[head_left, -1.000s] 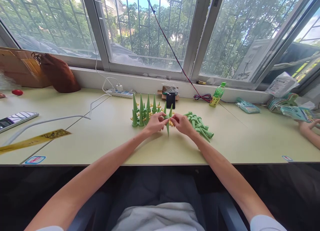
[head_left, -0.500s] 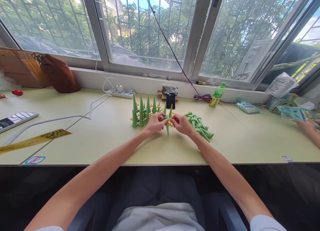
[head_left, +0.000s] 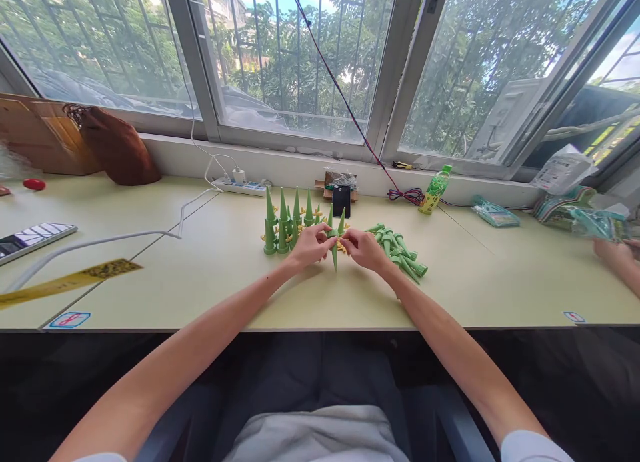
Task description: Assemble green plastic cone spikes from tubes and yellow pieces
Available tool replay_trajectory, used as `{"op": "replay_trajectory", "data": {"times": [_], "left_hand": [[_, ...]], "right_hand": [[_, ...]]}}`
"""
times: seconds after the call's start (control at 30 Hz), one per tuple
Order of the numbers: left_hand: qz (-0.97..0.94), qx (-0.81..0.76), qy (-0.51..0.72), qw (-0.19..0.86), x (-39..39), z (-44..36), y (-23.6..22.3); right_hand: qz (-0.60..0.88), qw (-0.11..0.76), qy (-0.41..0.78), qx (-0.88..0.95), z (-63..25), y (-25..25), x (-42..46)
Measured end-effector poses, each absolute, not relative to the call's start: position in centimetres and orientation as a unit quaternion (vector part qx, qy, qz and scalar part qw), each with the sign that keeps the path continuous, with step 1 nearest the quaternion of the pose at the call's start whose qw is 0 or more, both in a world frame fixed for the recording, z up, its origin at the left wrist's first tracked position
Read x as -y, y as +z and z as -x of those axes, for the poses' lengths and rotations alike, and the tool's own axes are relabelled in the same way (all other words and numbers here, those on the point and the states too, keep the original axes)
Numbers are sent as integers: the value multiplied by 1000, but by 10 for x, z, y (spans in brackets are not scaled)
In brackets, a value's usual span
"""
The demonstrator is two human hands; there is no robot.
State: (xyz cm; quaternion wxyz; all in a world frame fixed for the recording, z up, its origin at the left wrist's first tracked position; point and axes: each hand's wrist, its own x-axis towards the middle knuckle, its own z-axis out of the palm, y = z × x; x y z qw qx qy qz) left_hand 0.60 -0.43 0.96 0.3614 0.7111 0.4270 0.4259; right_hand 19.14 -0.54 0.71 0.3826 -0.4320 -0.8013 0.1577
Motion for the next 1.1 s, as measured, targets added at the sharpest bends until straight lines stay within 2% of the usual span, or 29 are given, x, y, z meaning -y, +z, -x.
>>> {"op": "replay_trajectory", "data": {"times": [1.1], "left_hand": [[-747, -423, 412, 305, 4, -5, 11]], "right_hand": [[431, 364, 129, 816, -192, 0, -1]]}}
